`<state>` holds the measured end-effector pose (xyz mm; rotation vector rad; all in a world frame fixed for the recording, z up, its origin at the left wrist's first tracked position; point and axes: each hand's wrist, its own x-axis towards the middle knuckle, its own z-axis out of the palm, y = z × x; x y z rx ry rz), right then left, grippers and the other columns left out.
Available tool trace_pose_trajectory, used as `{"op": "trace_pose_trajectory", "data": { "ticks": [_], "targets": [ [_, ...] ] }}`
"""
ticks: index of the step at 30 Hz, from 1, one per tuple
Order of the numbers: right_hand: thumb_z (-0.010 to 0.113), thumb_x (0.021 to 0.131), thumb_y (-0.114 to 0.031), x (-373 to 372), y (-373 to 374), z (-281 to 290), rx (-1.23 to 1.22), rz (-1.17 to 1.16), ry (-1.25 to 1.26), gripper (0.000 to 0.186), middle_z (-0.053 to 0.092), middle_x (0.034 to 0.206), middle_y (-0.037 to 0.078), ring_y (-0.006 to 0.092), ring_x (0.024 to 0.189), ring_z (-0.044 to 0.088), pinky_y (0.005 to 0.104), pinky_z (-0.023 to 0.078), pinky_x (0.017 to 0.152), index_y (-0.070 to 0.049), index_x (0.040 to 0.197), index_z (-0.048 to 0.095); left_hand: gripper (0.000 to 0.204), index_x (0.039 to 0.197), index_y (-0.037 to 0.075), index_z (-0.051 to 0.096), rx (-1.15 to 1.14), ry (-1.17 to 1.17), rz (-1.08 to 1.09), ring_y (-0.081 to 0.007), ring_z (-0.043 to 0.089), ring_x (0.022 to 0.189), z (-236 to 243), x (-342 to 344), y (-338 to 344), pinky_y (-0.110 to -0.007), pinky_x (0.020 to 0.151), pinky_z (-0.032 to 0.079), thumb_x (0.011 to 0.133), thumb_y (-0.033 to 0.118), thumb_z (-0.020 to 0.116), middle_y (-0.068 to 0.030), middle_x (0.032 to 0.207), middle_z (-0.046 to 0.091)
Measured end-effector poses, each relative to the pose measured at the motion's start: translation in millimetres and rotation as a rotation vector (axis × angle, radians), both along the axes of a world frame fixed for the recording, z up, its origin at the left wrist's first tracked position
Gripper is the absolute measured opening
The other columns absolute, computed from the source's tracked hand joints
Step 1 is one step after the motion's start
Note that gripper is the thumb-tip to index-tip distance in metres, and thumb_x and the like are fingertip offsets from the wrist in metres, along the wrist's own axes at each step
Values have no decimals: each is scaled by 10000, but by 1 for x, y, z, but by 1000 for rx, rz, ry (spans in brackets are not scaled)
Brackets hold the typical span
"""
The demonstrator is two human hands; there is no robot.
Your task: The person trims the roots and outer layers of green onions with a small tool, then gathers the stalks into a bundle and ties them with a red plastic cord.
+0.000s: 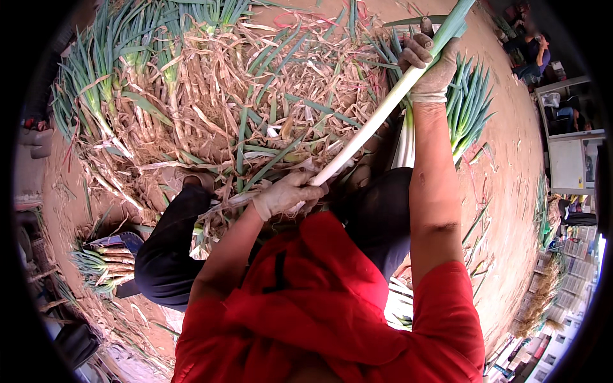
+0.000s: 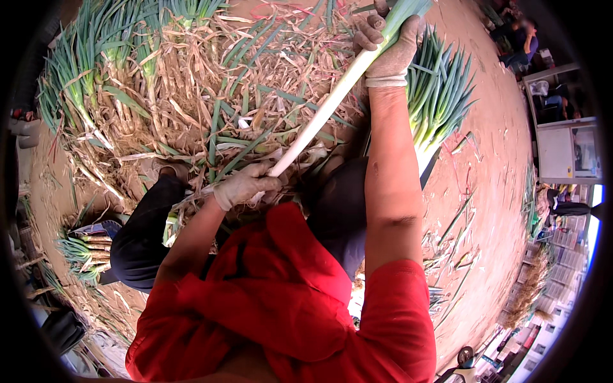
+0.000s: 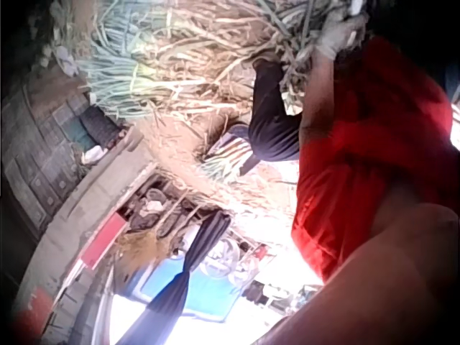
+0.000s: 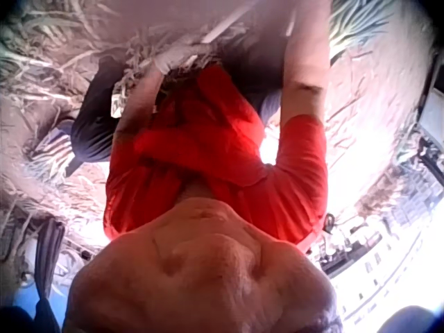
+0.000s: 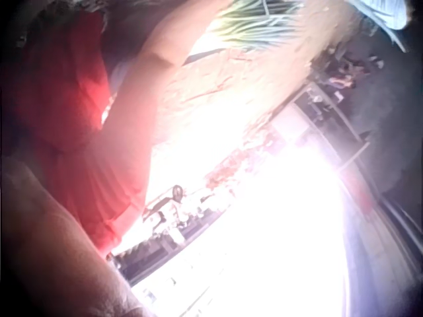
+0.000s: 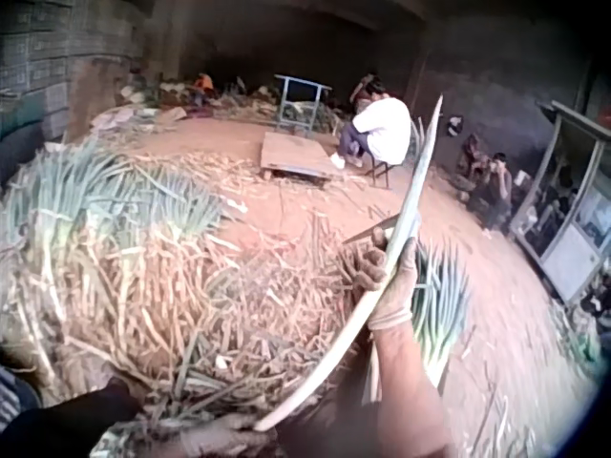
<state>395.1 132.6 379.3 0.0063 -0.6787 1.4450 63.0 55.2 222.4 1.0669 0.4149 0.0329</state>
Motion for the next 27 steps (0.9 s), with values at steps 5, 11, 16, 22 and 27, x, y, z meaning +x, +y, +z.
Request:
{"op": "trace_pose_trajectory", "data": {
  "ticks": [5, 11, 16, 22, 27],
  "targets": [
    [489, 941, -552, -21, 10, -21, -487, -484, -146, 558, 547, 765, 80, 176, 620, 509, 305, 444, 541, -7, 1043, 551, 285, 1206, 12, 552, 703, 110, 461, -42, 446, 663, -9, 8, -4, -206, 595, 413, 958, 148, 586, 41, 793, 503],
    [568, 945, -129, -45, 21, -29, -673, -499, -315, 68, 448, 638, -5, 96, 466, 409, 248, 351, 415, -72, 964, 538, 339, 1262, -6, 534, 435, 21, 525, -76, 500, 742, 40, 30, 2, -241, 659, 458, 986, 190, 553, 9, 870, 554],
    [577, 927, -106, -42, 22, -33, -719, -531, -364, 58, 429, 623, -13, 93, 444, 365, 252, 323, 403, -62, 948, 544, 289, 1184, 8, 584, 1070, 129, 602, -209, 611, 631, 47, 22, 3, -332, 580, 500, 983, 209, 533, -63, 750, 615],
    [571, 935, -116, -3, 12, -33, -798, -739, -470, 36, 437, 594, -35, 76, 425, 347, 230, 312, 385, -88, 951, 554, 112, 914, 108, 613, 1472, 303, 223, -336, 633, 661, 8, -28, -8, -439, 590, 504, 869, 207, 585, -118, 720, 644],
    [567, 933, -123, 7, 12, -33, -846, -794, -398, 68, 436, 595, -39, 74, 427, 337, 234, 285, 388, -119, 893, 512, 165, 933, 141, 647, 1453, 384, -112, -346, 653, 689, -48, -69, -33, -479, 609, 497, 790, 205, 594, -111, 710, 658]
  ]
}}
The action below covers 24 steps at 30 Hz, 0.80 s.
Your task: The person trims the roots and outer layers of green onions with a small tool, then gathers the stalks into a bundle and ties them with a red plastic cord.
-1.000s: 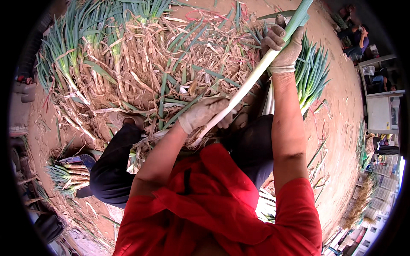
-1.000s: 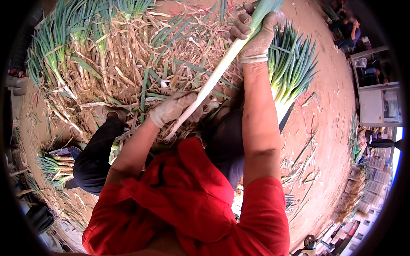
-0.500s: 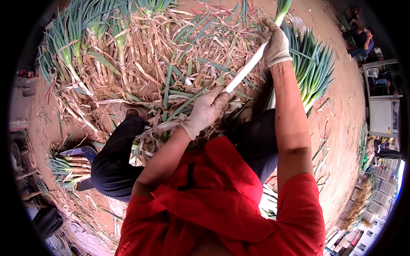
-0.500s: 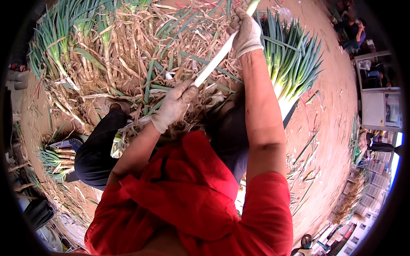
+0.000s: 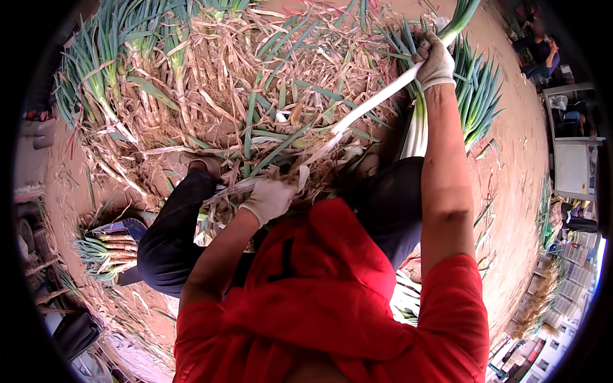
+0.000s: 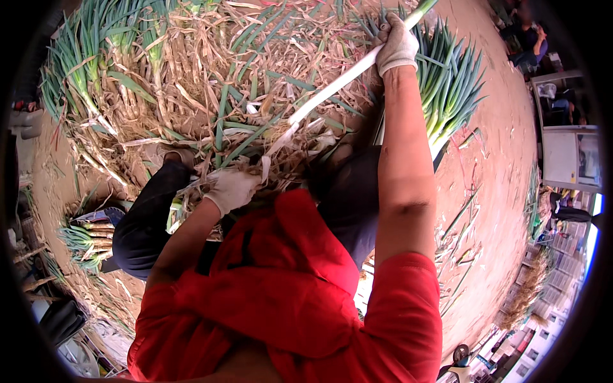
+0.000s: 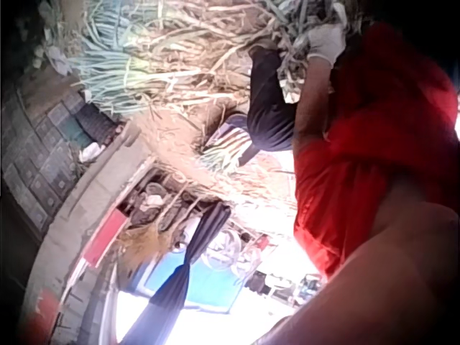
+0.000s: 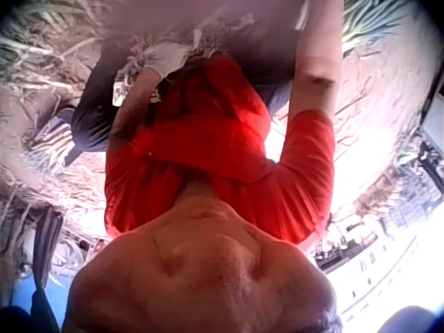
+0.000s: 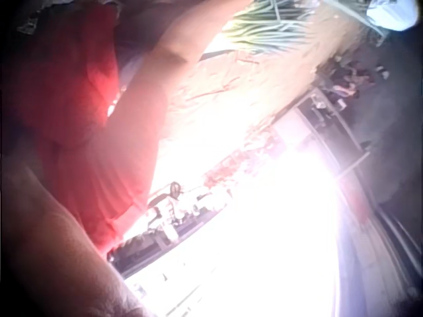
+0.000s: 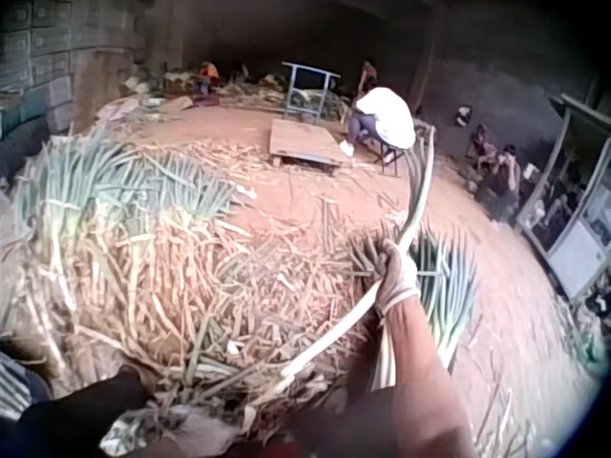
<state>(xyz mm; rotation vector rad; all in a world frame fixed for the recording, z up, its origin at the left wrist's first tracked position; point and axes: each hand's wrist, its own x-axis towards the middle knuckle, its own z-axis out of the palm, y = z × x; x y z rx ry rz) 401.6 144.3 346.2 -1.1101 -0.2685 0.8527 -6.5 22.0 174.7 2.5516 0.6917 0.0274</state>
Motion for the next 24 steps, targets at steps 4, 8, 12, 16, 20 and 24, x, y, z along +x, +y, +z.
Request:
{"op": "trace_pose_trajectory", "data": {
  "ticks": [4, 8, 12, 16, 20, 24],
  "targets": [
    [534, 952, -140, 18, -2, -6, -26, 12, 18, 98, 434, 589, -45, 73, 412, 310, 238, 271, 370, -143, 862, 494, 333, 1092, 145, 621, 108, 112, 254, -334, 655, 824, -12, -24, 11, -464, 710, 492, 759, 157, 610, -138, 873, 663],
    [494, 968, -131, 14, -3, -7, 27, 71, 98, 89, 405, 571, -52, 73, 399, 304, 231, 281, 366, -107, 883, 503, 691, 1383, 110, 420, -452, -566, 428, -307, 571, 1126, 43, 26, 41, -421, 914, 482, 754, 86, 704, -135, 1273, 553],
    [565, 924, -136, 25, -4, -20, 29, 96, 74, 154, 438, 578, -32, 89, 408, 340, 235, 305, 365, -119, 793, 486, 456, 1324, 69, 473, -1449, -640, 458, -101, 606, 694, 82, 75, 23, -190, 511, 439, 907, 120, 650, -15, 944, 637],
    [597, 893, -123, 6, -6, -22, -153, 32, 67, 105, 437, 573, -16, 94, 402, 345, 246, 314, 380, -81, 835, 521, 225, 1088, 22, 602, -1463, -648, 408, -52, 416, 509, 77, 65, -9, -203, 445, 323, 994, 216, 539, 17, 644, 492],
    [574, 884, -94, -7, -3, -32, -111, 49, 33, 77, 382, 561, -15, 99, 416, 334, 251, 301, 384, -36, 896, 524, 195, 1031, 18, 614, -1295, -557, 331, -51, 417, 505, 88, 39, -3, -207, 445, 340, 998, 184, 517, 26, 619, 486],
    [577, 891, -101, 7, 0, -27, -169, -30, -24, 45, 442, 574, -38, 88, 403, 339, 233, 308, 377, -82, 865, 546, 206, 938, 7, 621, -929, -395, 48, -51, 476, 547, 89, -5, -28, -230, 491, 414, 989, 175, 513, 15, 618, 506]
  ]
}}
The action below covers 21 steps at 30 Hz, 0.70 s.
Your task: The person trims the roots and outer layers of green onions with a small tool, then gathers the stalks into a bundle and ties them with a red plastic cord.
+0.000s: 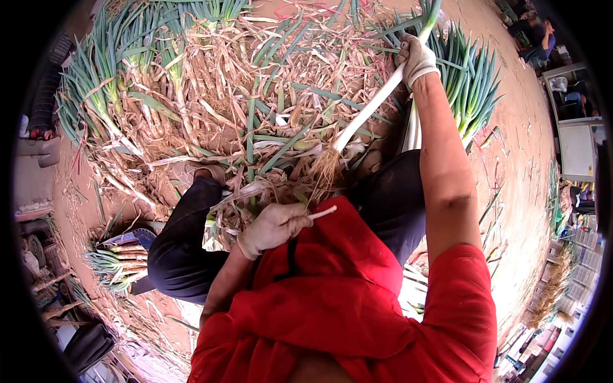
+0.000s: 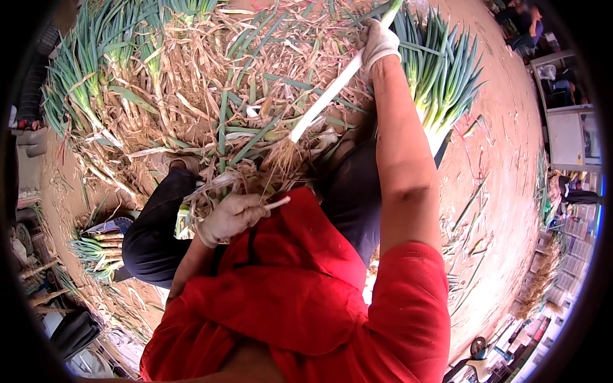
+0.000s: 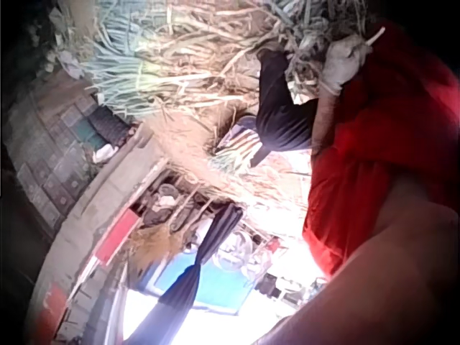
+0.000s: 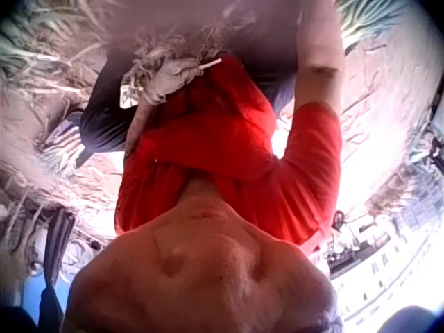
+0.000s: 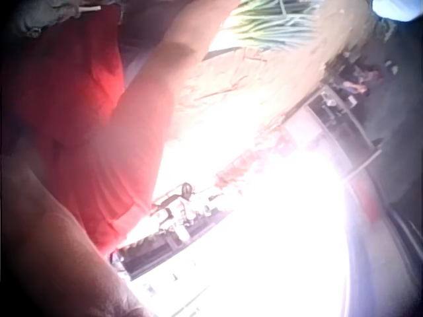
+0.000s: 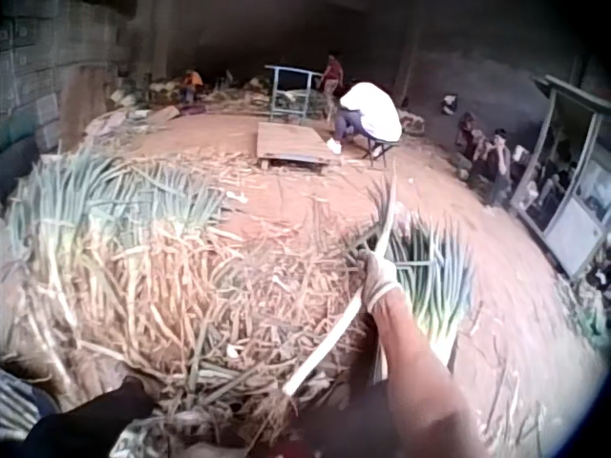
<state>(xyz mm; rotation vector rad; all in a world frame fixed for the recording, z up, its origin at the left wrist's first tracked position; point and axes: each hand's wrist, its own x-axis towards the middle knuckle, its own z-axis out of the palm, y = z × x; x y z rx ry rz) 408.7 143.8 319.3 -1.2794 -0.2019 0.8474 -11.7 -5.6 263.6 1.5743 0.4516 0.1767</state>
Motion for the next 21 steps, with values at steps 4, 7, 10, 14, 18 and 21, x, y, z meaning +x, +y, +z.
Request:
{"op": "trace_pose_trajectory", "data": {
  "ticks": [4, 7, 10, 14, 18, 21],
  "targets": [
    [629, 858, -120, 13, -4, 5, -33, -189, -122, 168, 467, 568, -22, 98, 406, 381, 254, 316, 372, -121, 750, 502, 375, 1179, 82, 579, 503, 675, 189, -372, 622, 927, -55, -65, -18, -468, 793, 495, 834, 223, 625, -192, 946, 632],
    [640, 844, -119, -36, 4, 16, 47, -222, -122, 200, 458, 547, 3, 129, 388, 383, 283, 337, 368, -115, 728, 477, 530, 1290, 87, 496, 837, 857, 534, -449, 530, 1060, -21, -46, 27, -499, 893, 450, 822, 277, 656, -271, 1199, 532],
    [646, 821, -81, -74, 8, 12, 59, -200, -137, 164, 443, 541, 12, 139, 378, 385, 300, 328, 359, -90, 778, 489, 569, 1328, 74, 458, 800, 480, 672, -451, 526, 1068, 18, 24, 59, -499, 919, 442, 848, 293, 672, -233, 1224, 518],
    [641, 831, -77, -111, 11, 36, 139, -120, 1, 155, 464, 551, 11, 135, 379, 399, 301, 328, 357, -80, 790, 492, 454, 1254, 61, 481, 959, 386, 605, -416, 643, 857, 14, 108, 56, -497, 751, 511, 891, 298, 617, -267, 964, 637],
    [665, 811, -74, -84, 9, 47, 162, -164, -121, 163, 495, 562, 22, 130, 391, 427, 283, 345, 360, -59, 802, 502, 412, 1221, 59, 499, 804, 874, 246, -387, 676, 736, -106, 56, 28, -491, 646, 528, 909, 323, 548, -197, 783, 681],
    [664, 816, -65, -61, 7, 72, 415, -147, -133, 198, 498, 578, 28, 130, 405, 427, 297, 352, 389, -55, 827, 466, 402, 1237, 117, 559, 496, 993, 84, -419, 655, 868, -191, -38, 1, -528, 765, 506, 932, 354, 446, -239, 945, 677]
  ]
}}
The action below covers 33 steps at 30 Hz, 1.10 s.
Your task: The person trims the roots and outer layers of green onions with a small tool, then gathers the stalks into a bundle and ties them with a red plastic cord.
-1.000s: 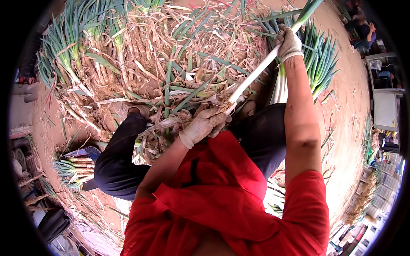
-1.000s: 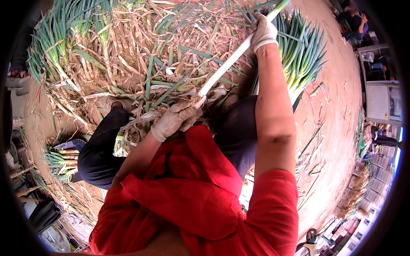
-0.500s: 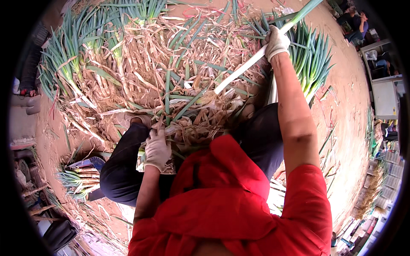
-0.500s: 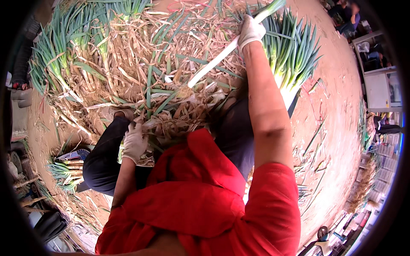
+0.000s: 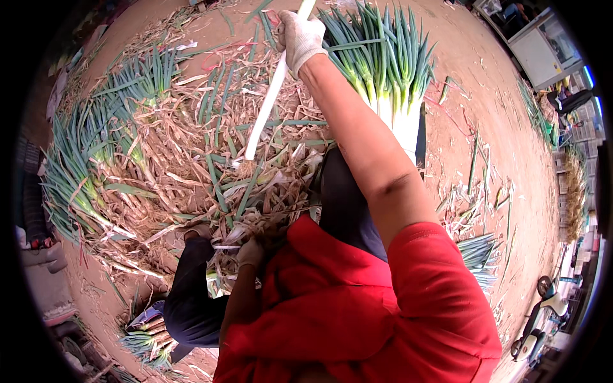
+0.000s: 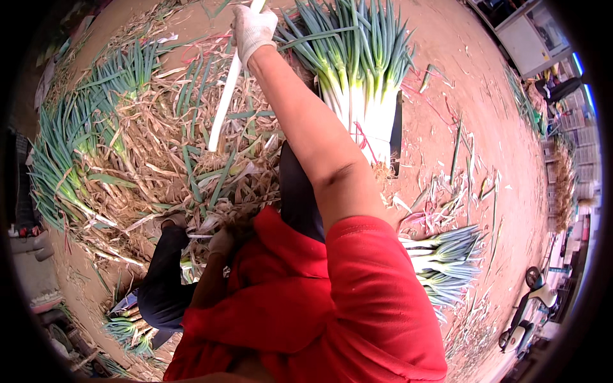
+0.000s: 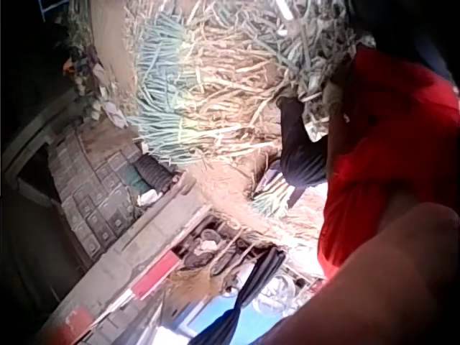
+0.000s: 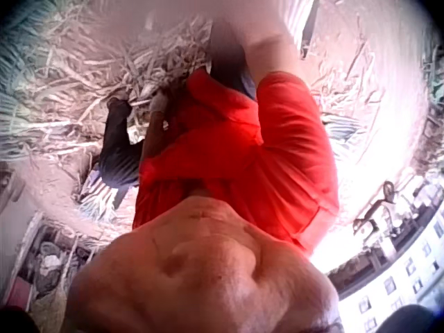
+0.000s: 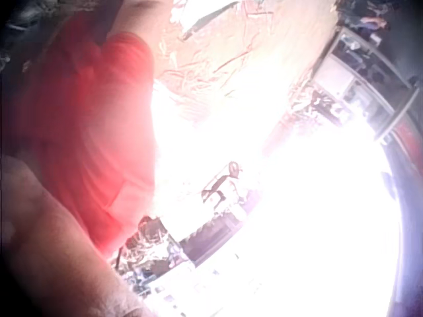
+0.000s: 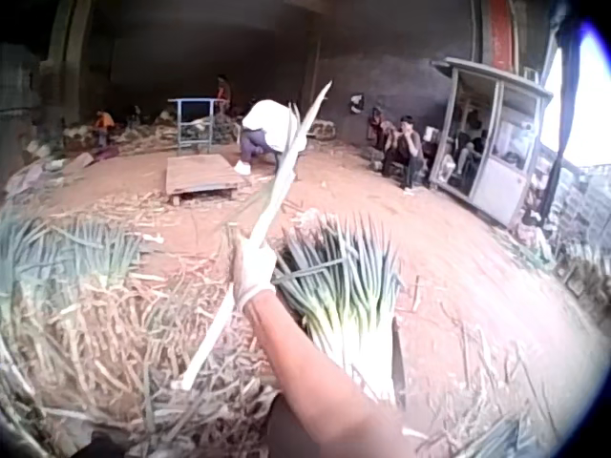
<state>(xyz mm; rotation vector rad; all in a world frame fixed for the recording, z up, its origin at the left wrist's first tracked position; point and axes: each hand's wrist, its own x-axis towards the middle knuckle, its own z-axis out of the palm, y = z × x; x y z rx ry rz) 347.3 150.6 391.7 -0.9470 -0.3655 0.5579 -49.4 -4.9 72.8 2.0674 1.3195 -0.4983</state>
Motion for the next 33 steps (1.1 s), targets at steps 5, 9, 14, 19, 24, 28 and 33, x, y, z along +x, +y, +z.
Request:
{"op": "trace_pose_trajectory", "data": {
  "ticks": [5, 9, 14, 19, 24, 28, 33],
  "targets": [
    [666, 837, -143, 69, -32, 6, 106, -87, -42, 151, 464, 536, -10, 120, 400, 415, 271, 326, 376, -103, 767, 538, 292, 1115, 60, 617, 275, -404, 236, -407, 643, 914, -2, 2, 37, -460, 790, 508, 898, 246, 562, -217, 973, 679],
    [629, 863, -154, 168, -117, 35, -17, -211, -103, 196, 453, 530, -4, 115, 388, 386, 276, 310, 366, -125, 720, 499, 210, 1066, 31, 618, 24, -616, 403, -243, 628, 765, 20, 23, 57, -339, 694, 499, 891, 142, 583, -101, 867, 670],
    [633, 866, -152, 273, -239, 42, -144, -623, -255, 151, 466, 546, -8, 115, 387, 394, 280, 331, 352, -116, 783, 512, 144, 1044, 14, 616, -157, -873, 546, -83, 529, 723, 96, 97, 90, -229, 653, 448, 937, 91, 557, -18, 838, 603],
    [649, 853, -163, 318, -319, 4, -405, -969, -307, 123, 465, 556, -16, 100, 387, 382, 264, 312, 345, -77, 906, 577, 215, 1091, 1, 607, -44, -1026, 397, -111, 596, 821, 218, 223, 107, -257, 757, 490, 963, 162, 548, -35, 912, 632],
    [704, 802, -83, 350, -359, -49, -488, -986, -257, 172, 573, 599, 87, 145, 448, 517, 284, 424, 408, 15, 780, 565, 258, 1110, 7, 634, -145, -983, -76, -153, 626, 909, 271, 370, 68, -284, 844, 496, 947, 181, 537, -63, 985, 655],
    [717, 802, -87, 357, -361, -69, -442, -931, -227, 176, 572, 598, 80, 139, 449, 514, 278, 423, 411, 13, 779, 574, 243, 1103, 121, 673, 284, -873, -703, -262, 613, 1020, 239, 484, 26, -369, 930, 473, 919, 158, 518, -84, 1075, 647],
    [649, 857, -173, 350, -365, -75, -508, -862, -243, 142, 456, 552, -24, 94, 387, 375, 260, 302, 349, -73, 934, 584, 277, 1125, 201, 669, 503, -706, -1009, -295, 497, 1218, 177, 546, -27, -445, 996, 434, 871, 143, 573, -61, 1211, 597]
  ]
}}
